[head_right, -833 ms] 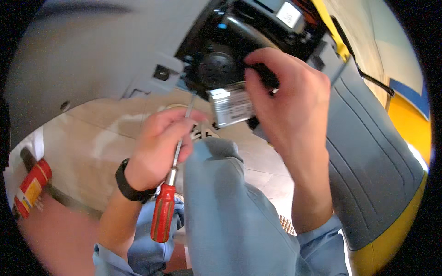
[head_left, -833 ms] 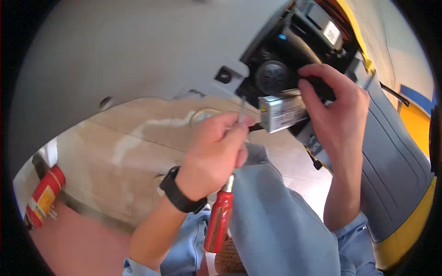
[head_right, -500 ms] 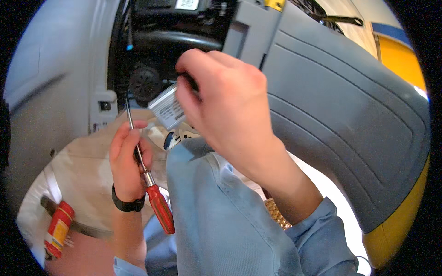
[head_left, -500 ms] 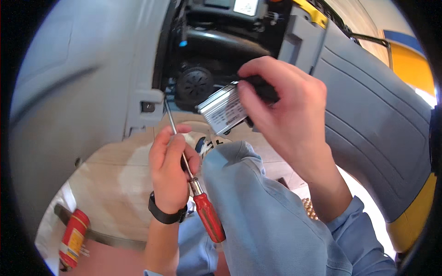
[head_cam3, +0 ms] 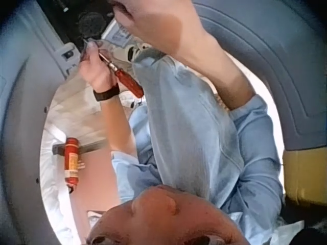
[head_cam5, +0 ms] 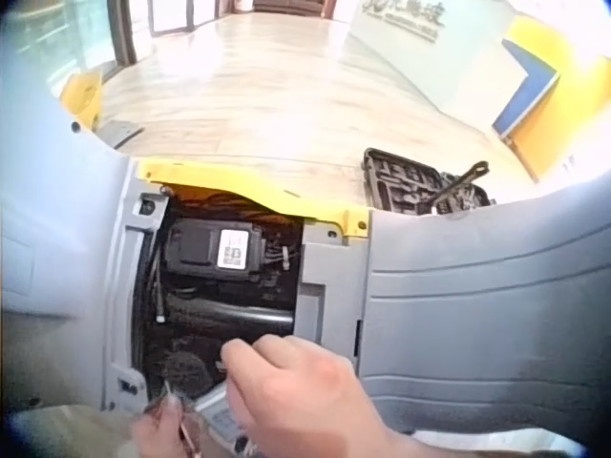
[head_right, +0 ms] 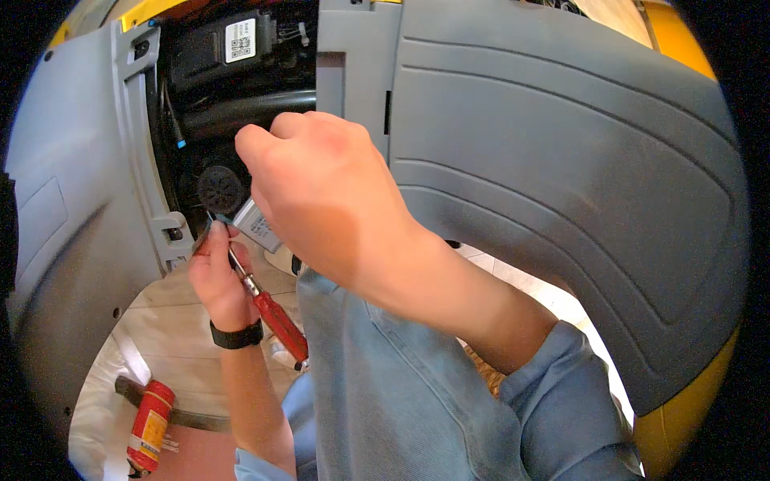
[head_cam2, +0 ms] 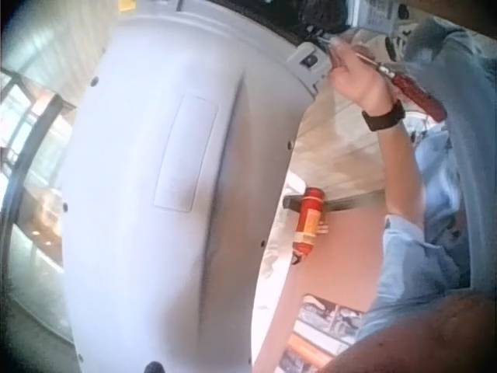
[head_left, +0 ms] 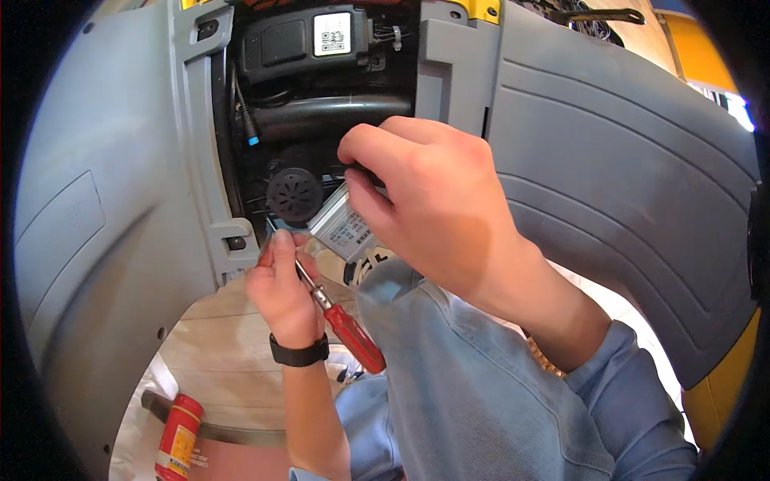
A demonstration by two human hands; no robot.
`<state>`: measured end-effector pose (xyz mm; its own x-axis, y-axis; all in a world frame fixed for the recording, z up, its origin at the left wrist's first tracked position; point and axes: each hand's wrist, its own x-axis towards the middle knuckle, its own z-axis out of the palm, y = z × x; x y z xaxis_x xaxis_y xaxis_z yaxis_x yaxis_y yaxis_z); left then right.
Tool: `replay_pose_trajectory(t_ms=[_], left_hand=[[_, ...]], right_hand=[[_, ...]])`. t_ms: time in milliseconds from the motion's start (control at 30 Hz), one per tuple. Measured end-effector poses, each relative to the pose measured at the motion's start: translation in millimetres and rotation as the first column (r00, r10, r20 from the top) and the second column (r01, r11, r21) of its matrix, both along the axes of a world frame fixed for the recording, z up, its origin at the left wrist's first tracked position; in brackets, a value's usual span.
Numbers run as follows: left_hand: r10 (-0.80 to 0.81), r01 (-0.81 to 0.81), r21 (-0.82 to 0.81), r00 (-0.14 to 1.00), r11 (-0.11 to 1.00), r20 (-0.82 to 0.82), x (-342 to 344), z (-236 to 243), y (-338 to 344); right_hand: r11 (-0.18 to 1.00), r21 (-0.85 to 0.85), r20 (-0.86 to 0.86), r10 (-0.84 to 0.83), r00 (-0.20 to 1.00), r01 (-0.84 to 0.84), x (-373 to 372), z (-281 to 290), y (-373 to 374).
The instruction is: Replacing or repairing an electronic module inside a motorcycle's front panel using a screwdriver.
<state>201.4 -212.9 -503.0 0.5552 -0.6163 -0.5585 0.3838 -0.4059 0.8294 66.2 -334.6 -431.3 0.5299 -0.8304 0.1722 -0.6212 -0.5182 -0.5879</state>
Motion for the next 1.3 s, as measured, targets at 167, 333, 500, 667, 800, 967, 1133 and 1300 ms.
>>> replay_pose_trajectory(t_ms=[167,333,500,667,800,967,1133,1300], left_hand=[[0.128,-0.131,0.069,0.991,0.989,0.038,6,-18,-6],[0.081,-0.083,0.156,0.996,0.984,0.025,11,-16,-10],[0.071,-0.087,0.134,0.991,0.987,0.117,6,-13,-9],[-0.1,0.07,0.172,0.979,0.983,0.175,11,-9,0],[-0.075,0.04,0.15,0.969,0.988,0.236,0,-6,1],[-0.081,0.048,0.155,0.974,0.987,0.21,-1,4,0],[-0.178,0.162,0.098,0.966,0.982,0.187,-1,7,7],[-0.135,0.131,0.034,0.975,0.991,0.174,-3,5,6]], right_hand=[[0.999,0.04,0.032,0.011,0.999,-0.013,4,-13,0],[1.0,0.029,0.032,-0.002,0.999,0.001,3,-16,-3],[0.999,0.036,0.045,0.021,0.999,-0.022,8,-11,-4],[0.999,0.033,0.035,0.0,0.999,-0.001,8,-8,-2],[1.0,0.021,0.036,-0.002,0.999,0.002,-2,-9,4],[1.0,0.006,0.055,-0.002,0.998,0.002,-5,-2,6],[1.0,0.009,0.025,-0.013,1.0,0.013,-3,0,-1],[1.0,0.019,0.041,-0.019,0.999,0.018,-1,3,-2]])
